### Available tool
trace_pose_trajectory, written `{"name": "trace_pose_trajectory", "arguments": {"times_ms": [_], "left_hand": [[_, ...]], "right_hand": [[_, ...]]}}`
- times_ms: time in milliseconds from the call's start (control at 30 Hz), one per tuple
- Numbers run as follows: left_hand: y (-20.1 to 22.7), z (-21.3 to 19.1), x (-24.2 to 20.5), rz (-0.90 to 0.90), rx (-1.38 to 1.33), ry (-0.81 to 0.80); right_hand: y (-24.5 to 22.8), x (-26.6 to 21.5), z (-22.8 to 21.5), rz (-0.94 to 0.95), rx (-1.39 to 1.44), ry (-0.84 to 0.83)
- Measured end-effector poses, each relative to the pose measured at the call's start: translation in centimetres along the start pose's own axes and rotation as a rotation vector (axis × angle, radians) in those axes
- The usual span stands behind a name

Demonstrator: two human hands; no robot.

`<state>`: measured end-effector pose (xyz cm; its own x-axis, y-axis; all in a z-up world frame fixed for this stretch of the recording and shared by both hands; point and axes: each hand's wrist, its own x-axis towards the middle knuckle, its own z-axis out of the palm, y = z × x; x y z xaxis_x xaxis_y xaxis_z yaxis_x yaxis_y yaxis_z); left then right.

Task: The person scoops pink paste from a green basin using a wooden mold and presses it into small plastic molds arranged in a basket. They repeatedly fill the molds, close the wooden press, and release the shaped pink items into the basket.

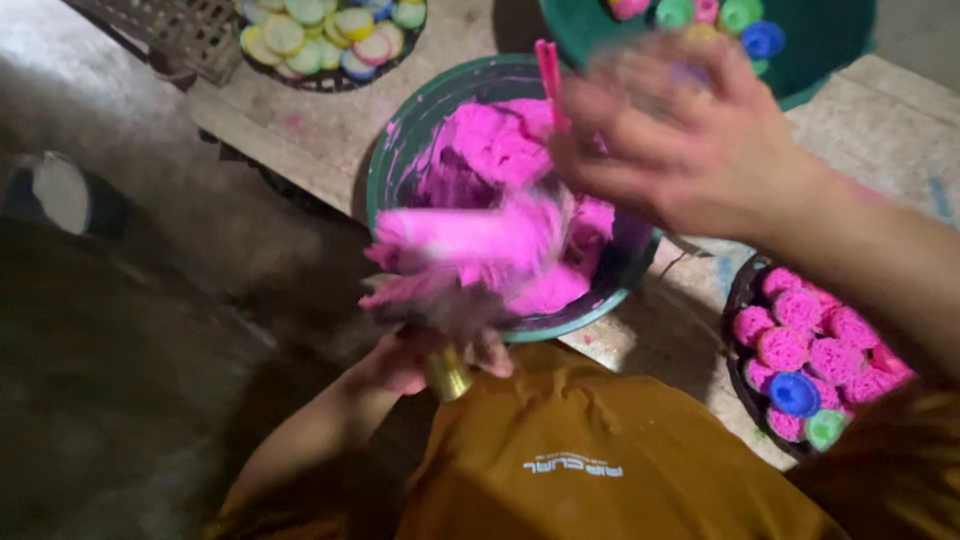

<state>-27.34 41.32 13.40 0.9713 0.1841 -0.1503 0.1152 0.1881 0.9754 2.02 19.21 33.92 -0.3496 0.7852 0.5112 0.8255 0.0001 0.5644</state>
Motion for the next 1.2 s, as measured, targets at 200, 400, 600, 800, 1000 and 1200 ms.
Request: {"name": "trace_pose_trajectory", "arguments": {"times_ms": [200,400,600,800,1000,1200], "left_hand": [[-4.6,-4.7,7.3,0.366,0.367,0.353],[-7.4,-6.6,12.3,0.715,1.076,0.771],[-7.7,-5.7,12.7,0.397,0.084,0.703],[-7.4,-5.5,12.0,0.422,-0.025,0.663],[-6.8,-5.7,10.4,0.541,0.479,0.674],[-5.9,-5.4,10.9,0.591,0.639,0.700]], "right_hand": [[-8.4,-1.3,12.4,0.697,0.646,-0.833],[-11.0,-2.6,17.7,0.675,0.592,-1.056],[-6.0,-1.7,16.5,0.511,0.461,-1.144],[-4.9,1.7,18.3,0.360,0.370,-0.858],[-6.0,3.0,21.5,0.318,0.431,-1.028],[-9.8,0.8,24.8,0.162,0.500,-1.028]]}}
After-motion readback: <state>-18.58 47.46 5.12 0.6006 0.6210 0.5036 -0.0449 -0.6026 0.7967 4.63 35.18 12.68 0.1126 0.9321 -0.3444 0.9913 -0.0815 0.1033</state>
